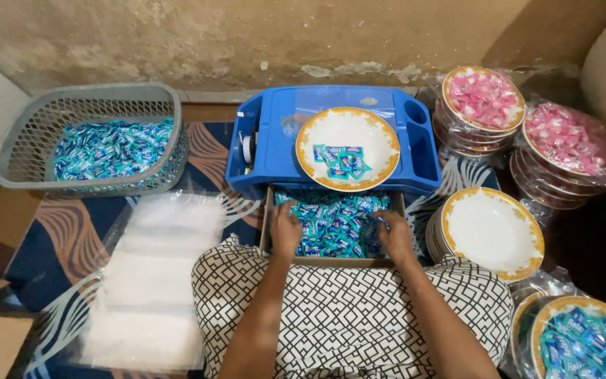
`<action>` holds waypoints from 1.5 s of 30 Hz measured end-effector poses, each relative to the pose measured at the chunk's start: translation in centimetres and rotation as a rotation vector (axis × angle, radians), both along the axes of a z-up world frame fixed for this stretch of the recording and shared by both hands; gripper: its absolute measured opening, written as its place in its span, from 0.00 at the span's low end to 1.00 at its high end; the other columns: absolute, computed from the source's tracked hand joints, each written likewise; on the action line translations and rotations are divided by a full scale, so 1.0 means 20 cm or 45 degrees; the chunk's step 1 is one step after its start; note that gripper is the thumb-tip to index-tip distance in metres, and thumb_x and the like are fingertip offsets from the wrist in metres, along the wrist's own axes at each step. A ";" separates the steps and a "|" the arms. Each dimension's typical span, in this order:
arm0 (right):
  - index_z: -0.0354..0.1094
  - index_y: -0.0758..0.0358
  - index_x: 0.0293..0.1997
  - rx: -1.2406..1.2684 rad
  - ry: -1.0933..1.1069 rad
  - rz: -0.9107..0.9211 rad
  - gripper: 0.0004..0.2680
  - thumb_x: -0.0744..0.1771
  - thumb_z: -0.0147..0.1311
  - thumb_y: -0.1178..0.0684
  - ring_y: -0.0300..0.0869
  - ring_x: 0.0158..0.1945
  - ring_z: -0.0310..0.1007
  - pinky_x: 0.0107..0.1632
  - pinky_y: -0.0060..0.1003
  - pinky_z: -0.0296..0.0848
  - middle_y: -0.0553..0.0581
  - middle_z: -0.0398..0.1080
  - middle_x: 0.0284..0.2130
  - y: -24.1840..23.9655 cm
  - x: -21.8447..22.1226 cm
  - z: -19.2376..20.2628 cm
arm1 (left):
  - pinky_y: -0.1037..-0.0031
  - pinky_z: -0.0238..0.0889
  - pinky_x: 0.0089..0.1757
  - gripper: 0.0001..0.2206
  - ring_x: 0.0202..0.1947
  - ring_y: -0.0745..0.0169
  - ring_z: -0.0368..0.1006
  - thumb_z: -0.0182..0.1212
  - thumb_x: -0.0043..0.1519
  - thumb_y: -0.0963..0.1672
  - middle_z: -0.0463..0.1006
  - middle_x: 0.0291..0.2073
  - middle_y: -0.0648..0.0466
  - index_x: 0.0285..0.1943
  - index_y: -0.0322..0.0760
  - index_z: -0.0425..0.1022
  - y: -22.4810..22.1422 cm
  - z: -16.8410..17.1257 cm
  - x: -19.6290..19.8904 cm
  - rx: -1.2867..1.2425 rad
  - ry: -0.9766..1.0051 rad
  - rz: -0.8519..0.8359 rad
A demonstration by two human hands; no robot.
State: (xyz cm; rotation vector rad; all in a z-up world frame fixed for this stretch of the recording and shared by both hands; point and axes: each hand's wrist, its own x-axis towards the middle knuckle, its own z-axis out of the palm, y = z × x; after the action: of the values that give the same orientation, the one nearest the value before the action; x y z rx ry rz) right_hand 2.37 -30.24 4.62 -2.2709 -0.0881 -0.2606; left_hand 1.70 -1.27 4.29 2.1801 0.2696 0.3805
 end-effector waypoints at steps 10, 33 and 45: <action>0.76 0.47 0.57 -0.571 0.421 0.063 0.16 0.63 0.56 0.51 0.65 0.50 0.77 0.55 0.57 0.78 0.61 0.69 0.58 -0.03 0.00 -0.46 | 0.48 0.69 0.54 0.18 0.57 0.33 0.69 0.55 0.62 0.44 0.65 0.61 0.47 0.62 0.56 0.73 0.01 -0.32 -0.07 0.448 0.519 -0.386; 0.79 0.59 0.49 0.493 -0.407 0.205 0.13 0.65 0.53 0.69 0.46 0.49 0.80 0.55 0.43 0.75 0.58 0.80 0.45 0.20 0.03 0.87 | 0.61 0.59 0.49 0.05 0.53 0.50 0.66 0.63 0.61 0.44 0.70 0.42 0.56 0.44 0.47 0.76 -0.19 0.52 0.21 0.661 -0.798 -0.066; 0.80 0.42 0.46 -0.168 0.065 -0.001 0.12 0.62 0.58 0.57 0.59 0.50 0.77 0.55 0.54 0.74 0.57 0.79 0.42 -0.04 0.04 -0.10 | 0.41 0.62 0.53 0.19 0.56 0.31 0.69 0.55 0.66 0.46 0.68 0.56 0.41 0.67 0.47 0.67 0.04 -0.10 -0.05 0.277 0.313 -0.067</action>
State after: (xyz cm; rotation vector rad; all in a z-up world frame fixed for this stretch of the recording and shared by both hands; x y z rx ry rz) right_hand 3.11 -31.01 2.65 -2.4068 -0.0799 -0.2026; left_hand 0.62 -0.53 2.32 2.4456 0.3170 0.1151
